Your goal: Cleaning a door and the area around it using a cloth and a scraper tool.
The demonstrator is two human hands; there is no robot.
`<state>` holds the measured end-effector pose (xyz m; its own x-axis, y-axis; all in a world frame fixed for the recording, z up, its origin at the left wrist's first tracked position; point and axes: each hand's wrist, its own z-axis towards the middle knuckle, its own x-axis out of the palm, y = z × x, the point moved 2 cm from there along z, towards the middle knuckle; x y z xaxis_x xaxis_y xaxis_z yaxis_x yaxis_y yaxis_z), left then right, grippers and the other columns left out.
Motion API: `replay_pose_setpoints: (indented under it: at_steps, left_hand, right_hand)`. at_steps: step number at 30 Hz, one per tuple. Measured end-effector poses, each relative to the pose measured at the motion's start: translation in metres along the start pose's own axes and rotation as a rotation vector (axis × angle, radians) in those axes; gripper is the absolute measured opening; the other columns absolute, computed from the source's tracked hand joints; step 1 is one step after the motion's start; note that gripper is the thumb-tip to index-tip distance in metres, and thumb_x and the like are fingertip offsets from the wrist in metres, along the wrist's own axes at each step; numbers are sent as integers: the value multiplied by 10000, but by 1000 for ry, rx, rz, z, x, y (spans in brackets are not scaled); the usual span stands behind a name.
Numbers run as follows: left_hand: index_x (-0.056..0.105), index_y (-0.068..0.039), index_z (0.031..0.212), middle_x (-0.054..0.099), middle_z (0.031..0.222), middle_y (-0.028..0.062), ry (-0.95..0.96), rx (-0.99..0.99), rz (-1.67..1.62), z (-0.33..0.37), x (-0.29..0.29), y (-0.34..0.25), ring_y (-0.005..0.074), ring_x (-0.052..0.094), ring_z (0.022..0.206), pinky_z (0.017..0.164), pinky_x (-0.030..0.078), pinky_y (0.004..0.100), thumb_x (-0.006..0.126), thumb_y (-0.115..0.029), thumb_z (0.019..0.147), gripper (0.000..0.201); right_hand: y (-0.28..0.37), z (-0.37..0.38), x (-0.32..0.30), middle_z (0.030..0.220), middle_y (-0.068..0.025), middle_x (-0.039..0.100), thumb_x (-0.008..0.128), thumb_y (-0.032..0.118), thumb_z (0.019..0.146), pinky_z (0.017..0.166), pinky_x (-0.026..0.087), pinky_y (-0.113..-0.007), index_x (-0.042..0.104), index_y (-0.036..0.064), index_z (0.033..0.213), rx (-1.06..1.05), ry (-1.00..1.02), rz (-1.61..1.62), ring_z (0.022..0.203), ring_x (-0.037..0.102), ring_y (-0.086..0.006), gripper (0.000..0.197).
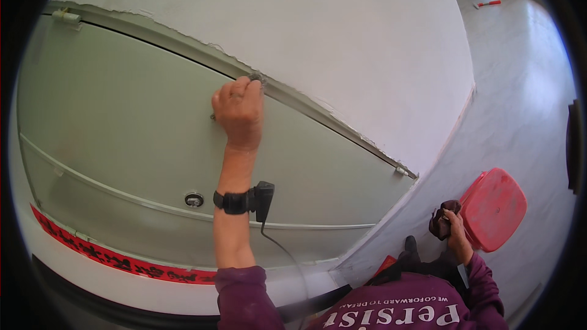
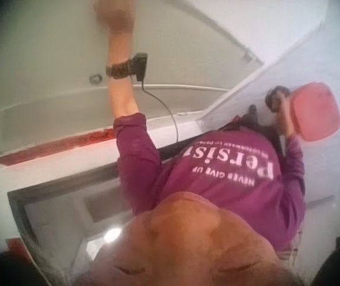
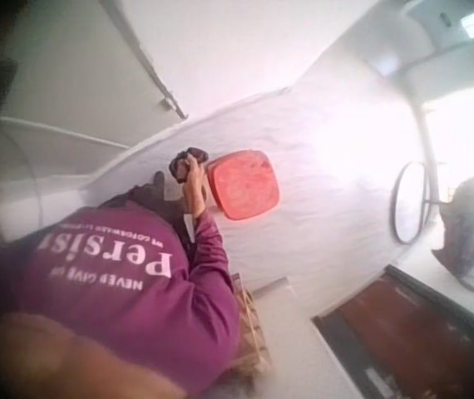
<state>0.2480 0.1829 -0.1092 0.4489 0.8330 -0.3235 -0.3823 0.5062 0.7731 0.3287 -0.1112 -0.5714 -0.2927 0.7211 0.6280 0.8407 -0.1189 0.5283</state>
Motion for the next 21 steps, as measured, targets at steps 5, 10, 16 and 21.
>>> replay_pose_setpoints:
  at_steps: [5, 10, 16, 21]
  left_hand:
    - [609, -94, 848, 580, 931, -1, 112, 112, 13, -21, 13, -4, 180, 506, 831, 731, 359, 318, 687, -73, 603, 257]
    - [624, -42, 912, 596, 1023, 53, 191, 269, 65, -21, 8, 2, 194, 527, 823, 702, 378, 306, 621, -49, 662, 251]
    - [589, -17, 948, 597, 886, 89, 392, 310, -214, -73, 52, -68, 207, 538, 770, 625, 401, 321, 572, -31, 683, 267]
    - [586, -38, 955, 582, 779, 55, 363, 328, -189, -73, 44, -70, 200, 524, 728, 605, 390, 322, 563, -25, 678, 278]
  right_hand:
    - [-18, -3, 3, 820, -25, 538, 548, 168, 768, 646, 444, -236, 511, 58, 947, -21, -64, 54, 727, 537, -121, 213]
    - [-39, -4, 13, 775, -13, 541, 558, 162, 772, 610, 453, -232, 504, 82, 927, 31, -80, 110, 672, 544, -114, 183]
    - [-70, -6, 29, 746, -11, 542, 566, 168, 772, 600, 455, -233, 506, 78, 920, 121, -34, 71, 651, 545, -116, 184]
    - [-73, 2, 29, 761, -21, 544, 562, 165, 770, 588, 454, -232, 507, 65, 923, 112, -13, 144, 647, 546, -117, 190]
